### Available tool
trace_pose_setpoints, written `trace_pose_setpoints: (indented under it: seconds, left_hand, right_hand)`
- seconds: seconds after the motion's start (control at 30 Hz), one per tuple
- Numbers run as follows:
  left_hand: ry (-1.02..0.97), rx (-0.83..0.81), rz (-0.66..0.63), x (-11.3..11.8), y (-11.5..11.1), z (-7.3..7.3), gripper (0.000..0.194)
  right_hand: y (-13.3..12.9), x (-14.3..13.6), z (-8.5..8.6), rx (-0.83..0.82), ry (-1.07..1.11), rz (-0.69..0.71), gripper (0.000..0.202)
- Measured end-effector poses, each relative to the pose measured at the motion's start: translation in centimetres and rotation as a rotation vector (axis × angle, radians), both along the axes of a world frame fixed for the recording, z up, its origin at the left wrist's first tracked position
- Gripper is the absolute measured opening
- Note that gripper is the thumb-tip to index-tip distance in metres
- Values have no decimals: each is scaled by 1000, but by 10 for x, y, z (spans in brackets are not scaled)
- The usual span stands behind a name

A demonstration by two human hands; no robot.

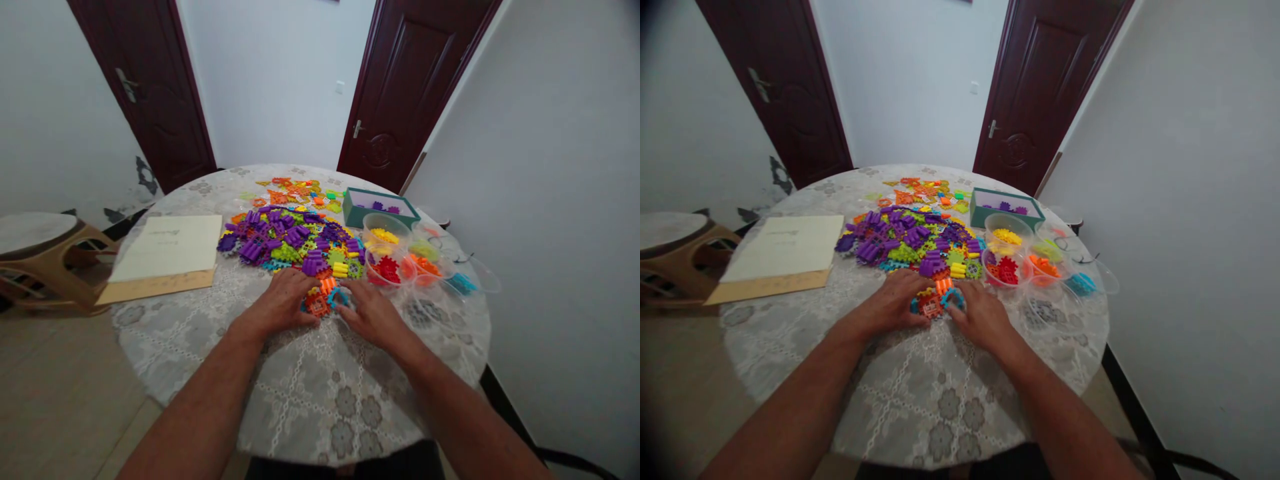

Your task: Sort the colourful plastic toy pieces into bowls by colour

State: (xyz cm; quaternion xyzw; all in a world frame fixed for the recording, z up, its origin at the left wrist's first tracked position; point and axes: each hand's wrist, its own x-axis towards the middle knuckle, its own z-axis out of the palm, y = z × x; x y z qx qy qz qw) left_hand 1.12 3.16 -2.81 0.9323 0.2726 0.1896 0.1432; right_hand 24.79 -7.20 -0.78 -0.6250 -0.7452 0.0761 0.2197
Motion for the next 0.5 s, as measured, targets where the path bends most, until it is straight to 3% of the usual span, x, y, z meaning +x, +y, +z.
trace_pose_setpoints:
  seconds: [0.13, 0.33, 0.5]
  left_hand:
    - [2, -83, 3, -6, 1, 5, 75]
    - [-11, -224, 99, -29, 2, 26, 71]
    - [146, -342, 164, -37, -5, 35, 61]
  right_hand:
    - [2, -9, -25, -22, -8, -6, 46]
    - [3, -1, -39, 149, 158, 15, 51]
    - [9, 1, -48, 203, 222, -8, 49]
